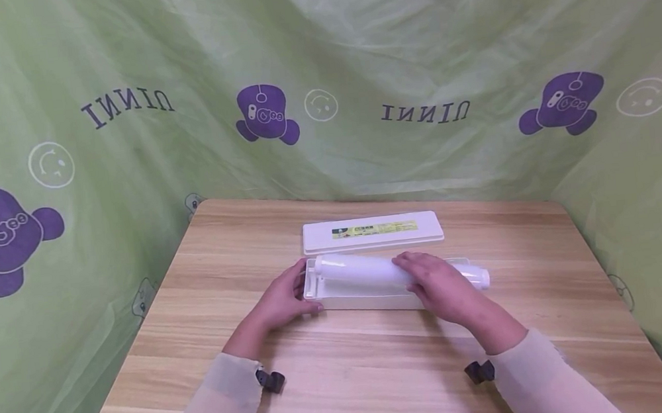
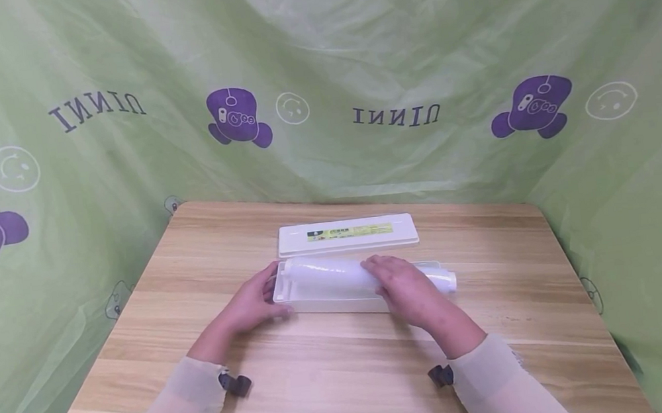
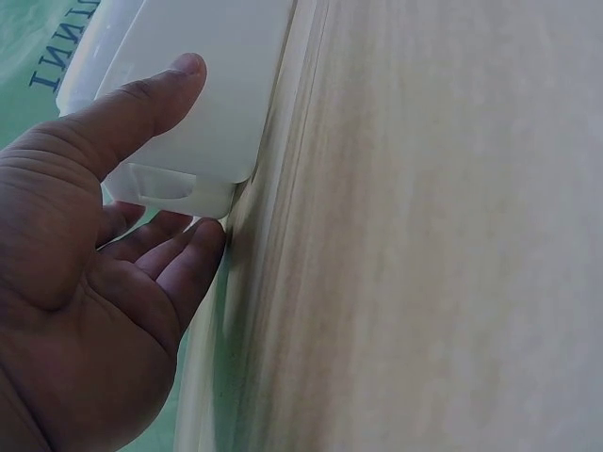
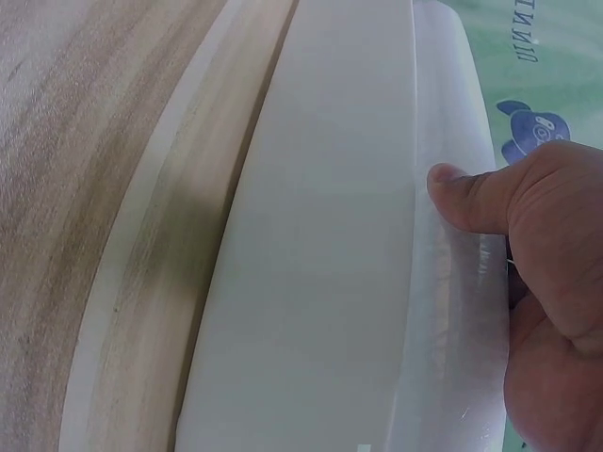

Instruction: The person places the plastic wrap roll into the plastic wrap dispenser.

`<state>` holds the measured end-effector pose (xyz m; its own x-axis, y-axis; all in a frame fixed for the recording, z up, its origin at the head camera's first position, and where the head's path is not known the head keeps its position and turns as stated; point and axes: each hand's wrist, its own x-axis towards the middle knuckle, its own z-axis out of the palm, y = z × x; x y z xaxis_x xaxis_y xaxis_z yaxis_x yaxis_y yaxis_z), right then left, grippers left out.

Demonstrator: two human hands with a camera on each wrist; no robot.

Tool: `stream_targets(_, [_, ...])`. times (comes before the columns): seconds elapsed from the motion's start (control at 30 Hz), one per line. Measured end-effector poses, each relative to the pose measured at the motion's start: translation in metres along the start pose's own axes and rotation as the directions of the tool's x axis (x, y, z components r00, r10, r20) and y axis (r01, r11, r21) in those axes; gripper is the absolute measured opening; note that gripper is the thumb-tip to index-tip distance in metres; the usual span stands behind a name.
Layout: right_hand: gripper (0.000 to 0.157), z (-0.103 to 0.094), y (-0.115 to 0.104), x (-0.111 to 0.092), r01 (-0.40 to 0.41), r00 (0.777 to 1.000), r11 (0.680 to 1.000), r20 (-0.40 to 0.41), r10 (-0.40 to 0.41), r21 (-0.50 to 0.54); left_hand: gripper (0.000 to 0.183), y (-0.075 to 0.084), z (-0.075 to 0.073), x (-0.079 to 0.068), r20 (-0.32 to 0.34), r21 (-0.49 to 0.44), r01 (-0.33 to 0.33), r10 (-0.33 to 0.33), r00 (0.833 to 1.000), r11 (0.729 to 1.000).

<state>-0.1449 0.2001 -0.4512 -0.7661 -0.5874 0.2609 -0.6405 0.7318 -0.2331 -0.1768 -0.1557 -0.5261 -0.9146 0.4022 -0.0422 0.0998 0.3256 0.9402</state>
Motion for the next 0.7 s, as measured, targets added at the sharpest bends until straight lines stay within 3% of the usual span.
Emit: stream_targets(0.7, [0.056, 0.0031, -0.0034, 0.0057, 0.052, 0.998, 0.998, 0.034, -0.051, -0.022, 0.119, -0.0016, -0.0005, 0.0004, 0.009, 0.005, -0.004, 0.004, 1.000, 1.000])
